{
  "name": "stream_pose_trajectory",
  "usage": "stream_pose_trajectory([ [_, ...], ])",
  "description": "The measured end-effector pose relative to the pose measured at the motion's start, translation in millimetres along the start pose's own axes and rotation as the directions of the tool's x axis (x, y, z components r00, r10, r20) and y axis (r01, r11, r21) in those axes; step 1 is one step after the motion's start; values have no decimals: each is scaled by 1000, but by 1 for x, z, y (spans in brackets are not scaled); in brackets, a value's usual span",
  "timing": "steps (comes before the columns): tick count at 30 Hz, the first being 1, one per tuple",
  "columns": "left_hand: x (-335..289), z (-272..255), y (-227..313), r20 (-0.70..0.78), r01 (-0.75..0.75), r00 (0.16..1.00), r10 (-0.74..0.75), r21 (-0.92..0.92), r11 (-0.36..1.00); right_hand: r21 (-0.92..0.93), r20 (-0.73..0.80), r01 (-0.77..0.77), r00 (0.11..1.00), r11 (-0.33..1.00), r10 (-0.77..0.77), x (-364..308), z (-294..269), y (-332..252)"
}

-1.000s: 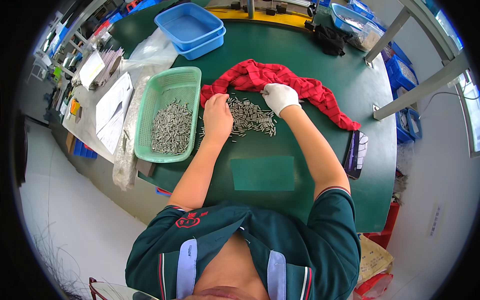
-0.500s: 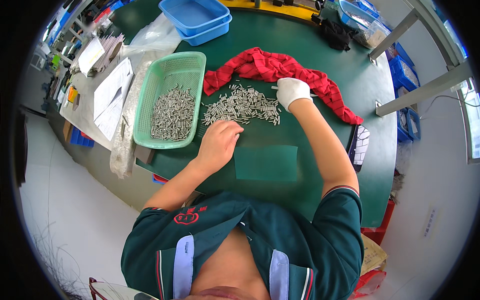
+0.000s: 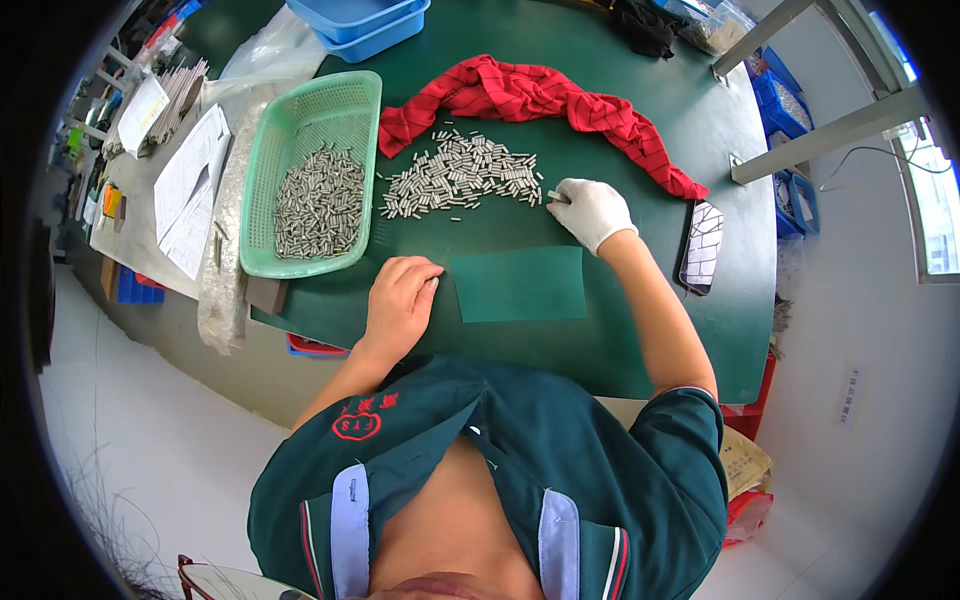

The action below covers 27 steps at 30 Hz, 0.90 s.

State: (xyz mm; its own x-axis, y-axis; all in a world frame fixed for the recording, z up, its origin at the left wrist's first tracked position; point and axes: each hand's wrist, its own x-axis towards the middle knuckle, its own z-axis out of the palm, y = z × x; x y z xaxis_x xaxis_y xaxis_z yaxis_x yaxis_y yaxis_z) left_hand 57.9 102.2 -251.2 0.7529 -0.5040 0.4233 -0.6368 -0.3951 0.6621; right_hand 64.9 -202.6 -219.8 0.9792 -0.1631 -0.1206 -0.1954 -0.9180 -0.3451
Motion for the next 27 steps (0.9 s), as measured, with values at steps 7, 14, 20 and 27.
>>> stream_pose_trajectory([
  [7, -16, -18, 7, 3, 187, 982, -188, -134, 973, -34, -23, 84, 996, 996, -84, -13, 19, -32],
  [14, -55, -76, -12, 123, 491, 562, -818, -846, 210, -20, -84, 125, 989, 992, -126, -12, 18, -53],
  [20, -32, -121, -26, 180, 441, 487, -855, -896, 63, 51, -168, 252, 956, 966, -241, -13, 12, -73],
  [27, -5, -104, -47, 381, 605, 317, -869, -786, -124, 124, -94, 316, 948, 941, -305, -21, 11, -94],
])
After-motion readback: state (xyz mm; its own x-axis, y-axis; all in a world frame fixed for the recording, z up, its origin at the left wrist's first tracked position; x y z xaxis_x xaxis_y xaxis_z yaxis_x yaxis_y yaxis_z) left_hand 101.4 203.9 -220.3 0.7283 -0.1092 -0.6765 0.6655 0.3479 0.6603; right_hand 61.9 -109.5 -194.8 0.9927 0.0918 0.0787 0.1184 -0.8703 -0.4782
